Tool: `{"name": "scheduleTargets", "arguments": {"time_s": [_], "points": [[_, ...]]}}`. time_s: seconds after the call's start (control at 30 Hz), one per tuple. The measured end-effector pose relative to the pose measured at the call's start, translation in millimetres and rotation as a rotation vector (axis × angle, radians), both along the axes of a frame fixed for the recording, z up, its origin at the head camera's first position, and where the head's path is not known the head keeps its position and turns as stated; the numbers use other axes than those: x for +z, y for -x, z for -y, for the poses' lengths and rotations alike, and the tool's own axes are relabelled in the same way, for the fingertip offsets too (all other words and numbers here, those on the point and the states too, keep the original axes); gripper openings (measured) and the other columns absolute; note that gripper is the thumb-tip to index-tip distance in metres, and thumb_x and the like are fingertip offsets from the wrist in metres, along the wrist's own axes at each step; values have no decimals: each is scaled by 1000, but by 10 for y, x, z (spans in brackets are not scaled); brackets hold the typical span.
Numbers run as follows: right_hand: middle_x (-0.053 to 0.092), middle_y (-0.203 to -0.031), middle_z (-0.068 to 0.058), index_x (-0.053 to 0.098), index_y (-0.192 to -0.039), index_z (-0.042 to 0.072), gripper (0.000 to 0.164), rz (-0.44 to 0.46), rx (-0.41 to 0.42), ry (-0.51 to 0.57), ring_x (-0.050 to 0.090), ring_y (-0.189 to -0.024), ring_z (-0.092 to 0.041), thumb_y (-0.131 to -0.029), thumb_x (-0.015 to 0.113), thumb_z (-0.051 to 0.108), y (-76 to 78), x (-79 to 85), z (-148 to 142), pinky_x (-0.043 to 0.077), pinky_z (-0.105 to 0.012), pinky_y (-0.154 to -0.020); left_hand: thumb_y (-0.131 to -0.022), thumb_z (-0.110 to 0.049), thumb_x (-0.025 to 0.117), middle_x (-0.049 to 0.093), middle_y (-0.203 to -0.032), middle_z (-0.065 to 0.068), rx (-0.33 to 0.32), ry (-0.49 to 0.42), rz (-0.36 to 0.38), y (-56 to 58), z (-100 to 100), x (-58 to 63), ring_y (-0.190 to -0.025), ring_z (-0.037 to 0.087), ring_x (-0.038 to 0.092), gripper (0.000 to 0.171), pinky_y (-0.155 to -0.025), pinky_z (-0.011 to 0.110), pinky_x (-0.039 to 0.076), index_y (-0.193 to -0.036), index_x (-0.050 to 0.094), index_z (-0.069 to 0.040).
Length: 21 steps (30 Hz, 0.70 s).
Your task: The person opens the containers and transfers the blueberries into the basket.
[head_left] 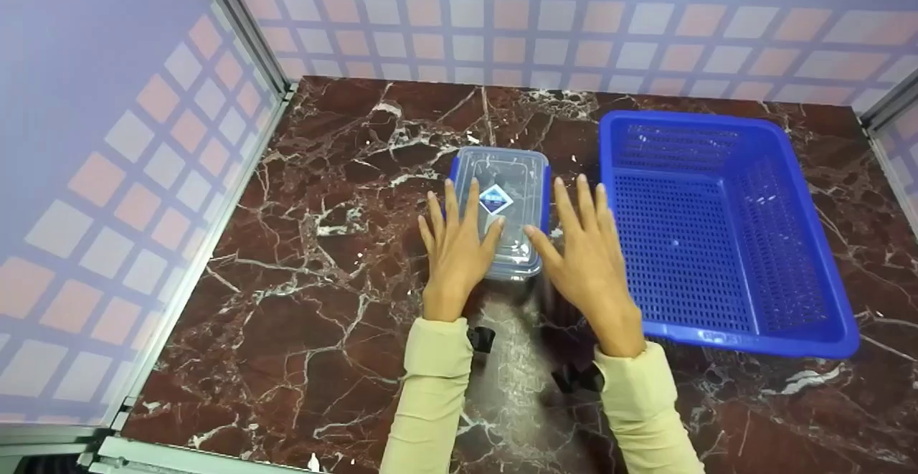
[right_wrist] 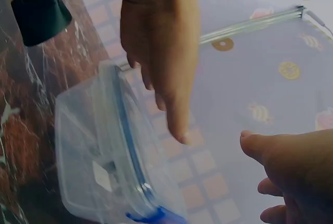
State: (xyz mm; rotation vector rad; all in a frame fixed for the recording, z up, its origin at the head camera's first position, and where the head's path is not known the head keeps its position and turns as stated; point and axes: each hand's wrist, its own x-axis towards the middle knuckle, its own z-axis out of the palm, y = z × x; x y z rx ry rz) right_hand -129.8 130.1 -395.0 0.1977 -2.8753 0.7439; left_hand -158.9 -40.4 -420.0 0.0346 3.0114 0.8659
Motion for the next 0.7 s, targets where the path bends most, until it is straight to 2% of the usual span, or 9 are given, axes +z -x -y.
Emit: {"name": "scheduleTargets", "arguments": {"time_s": [0.17,0.33,0.53,0.7], "points": [[7,-153,-14,18,-148,15,75,29,15,25,-1,-140,-33,-90,43,54,59,-99,81,7,-47,-113,-93,-51,39,-4,-153,9,13,-29,31,56,56,-31,-139,31,-10,70,-111,51,-2,-149,12,-20],[6,-154,-12,17,-148,13,72,86,23,73,-2,-140,-31,-92,42,50,119,-196,156,5,-44,-113,-93,-50,39,2,-153,10,22,-31,53,82,93,-67,-140,29,2,71,-112,46,9,-147,17,-10],[10,-154,-10,19,-147,11,67,133,7,98,2,-141,-30,-95,39,46,211,-333,227,9,-45,-113,-93,-46,43,8,-153,12,30,-83,21,84,126,-85,-140,27,13,72,-112,40,18,-144,21,0],[13,-153,-12,21,-146,6,63,135,1,111,6,-140,-32,-97,37,41,281,-431,261,10,-48,-112,-93,-44,44,11,-152,13,61,-123,1,84,157,-104,-138,27,21,72,-109,40,26,-144,22,2]]}}
